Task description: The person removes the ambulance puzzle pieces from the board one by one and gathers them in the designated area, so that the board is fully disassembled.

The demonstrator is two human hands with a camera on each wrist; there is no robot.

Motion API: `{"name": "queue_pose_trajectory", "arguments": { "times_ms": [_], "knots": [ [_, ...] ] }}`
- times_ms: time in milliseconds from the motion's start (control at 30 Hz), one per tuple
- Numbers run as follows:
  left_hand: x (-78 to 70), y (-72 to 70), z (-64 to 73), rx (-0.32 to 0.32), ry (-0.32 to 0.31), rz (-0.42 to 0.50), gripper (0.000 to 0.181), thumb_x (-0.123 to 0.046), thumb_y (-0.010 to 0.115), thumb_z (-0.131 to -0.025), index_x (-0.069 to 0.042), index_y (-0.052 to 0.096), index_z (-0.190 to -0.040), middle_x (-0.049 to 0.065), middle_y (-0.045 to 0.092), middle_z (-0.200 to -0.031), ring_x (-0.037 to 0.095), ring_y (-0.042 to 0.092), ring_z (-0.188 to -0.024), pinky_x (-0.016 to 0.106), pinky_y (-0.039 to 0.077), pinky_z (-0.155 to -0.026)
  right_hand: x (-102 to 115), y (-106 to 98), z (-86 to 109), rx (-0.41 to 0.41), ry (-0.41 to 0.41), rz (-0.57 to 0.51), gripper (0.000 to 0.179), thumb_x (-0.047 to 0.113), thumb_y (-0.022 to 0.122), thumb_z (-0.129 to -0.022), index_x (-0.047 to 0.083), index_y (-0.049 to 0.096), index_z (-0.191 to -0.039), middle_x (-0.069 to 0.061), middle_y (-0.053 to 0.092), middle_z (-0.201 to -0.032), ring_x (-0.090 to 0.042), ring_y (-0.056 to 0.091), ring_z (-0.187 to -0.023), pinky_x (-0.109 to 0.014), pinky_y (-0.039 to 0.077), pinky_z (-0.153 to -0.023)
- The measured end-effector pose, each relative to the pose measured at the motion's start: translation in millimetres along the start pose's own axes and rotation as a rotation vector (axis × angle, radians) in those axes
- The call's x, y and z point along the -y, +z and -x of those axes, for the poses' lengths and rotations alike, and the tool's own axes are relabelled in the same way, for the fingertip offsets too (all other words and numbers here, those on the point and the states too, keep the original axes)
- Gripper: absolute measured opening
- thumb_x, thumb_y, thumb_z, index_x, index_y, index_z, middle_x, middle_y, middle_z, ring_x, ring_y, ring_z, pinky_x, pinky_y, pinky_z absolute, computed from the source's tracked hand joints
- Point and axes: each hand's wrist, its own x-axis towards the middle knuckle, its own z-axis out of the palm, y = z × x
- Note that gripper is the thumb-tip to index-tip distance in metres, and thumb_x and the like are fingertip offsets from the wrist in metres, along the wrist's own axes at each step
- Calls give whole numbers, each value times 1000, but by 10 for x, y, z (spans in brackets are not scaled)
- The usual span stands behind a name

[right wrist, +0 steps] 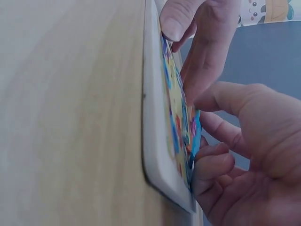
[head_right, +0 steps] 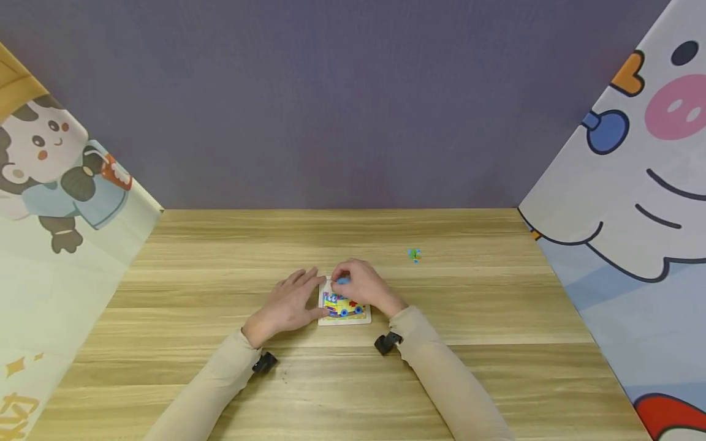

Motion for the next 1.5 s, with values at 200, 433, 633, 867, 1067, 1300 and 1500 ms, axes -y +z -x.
{"name": "queue_pose_trajectory", "arguments": {
  "times_ms": [200, 433, 633, 867, 1067, 1300, 1500],
  "knots": [
    [-1, -1, -6, 2, 0, -3, 75, -52, 71, -99, -14, 49, -160, 18, 32, -174, 47, 29, -160, 69, 32, -126, -61, -69, 43, 58, -23, -17, 30, 24, 82, -94, 14, 76, -121, 1, 72, -115, -11, 58, -84, -26, 51, -75],
    [-5, -7, -10, 6, -1, -2, 76, -52, 71, -99, -14, 47, -161, 18, 31, -174, 46, 29, -160, 69, 31, -127, -84, -152, 87, 134, 31, -85, 49, 24, 85, -92, 10, 69, -136, -2, 65, -94, -12, 55, -67, -24, 49, -61],
    [-3, -9, -14, 2, 2, 7, 76, -52, 71, -99, -13, 47, -161, 18, 31, -174, 47, 28, -160, 69, 31, -127, -88, -179, 100, 118, 23, -47, 47, 27, 87, -91, 12, 72, -133, -1, 68, -108, -12, 55, -72, -25, 49, -64],
    [7, 13, -33, -4, -3, 15, 76, -51, 72, -99, -14, 48, -160, 18, 32, -174, 46, 29, -160, 70, 30, -126, -104, -193, 103, 127, 3, -48, 41, 21, 84, -94, 13, 74, -133, -1, 69, -107, -11, 52, -71, -24, 47, -65],
    [-66, 36, -76, -49, 1, 25, 71, -52, 73, -98, -13, 55, -155, 19, 41, -169, 46, 37, -156, 70, 35, -123, -133, -194, 94, 121, 2, -64, 36, 19, 84, -94, 14, 77, -129, -1, 74, -106, -12, 52, -68, -24, 46, -62],
    [-176, 54, -132, -70, 8, -50, 67, -49, 76, -97, -13, 59, -152, 20, 47, -165, 47, 44, -151, 69, 42, -119, -162, -204, 98, 149, 5, -109, 40, 19, 83, -95, 13, 74, -133, -1, 71, -101, -12, 56, -71, -25, 51, -67],
    [-175, 65, -135, -54, -13, -59, 69, -51, 75, -97, -14, 58, -153, 19, 45, -167, 45, 43, -152, 68, 43, -119, -171, -198, 125, 136, -2, -121, 33, 21, 85, -93, 13, 75, -124, -2, 72, -102, -13, 63, -80, -28, 56, -74]
  ]
}}
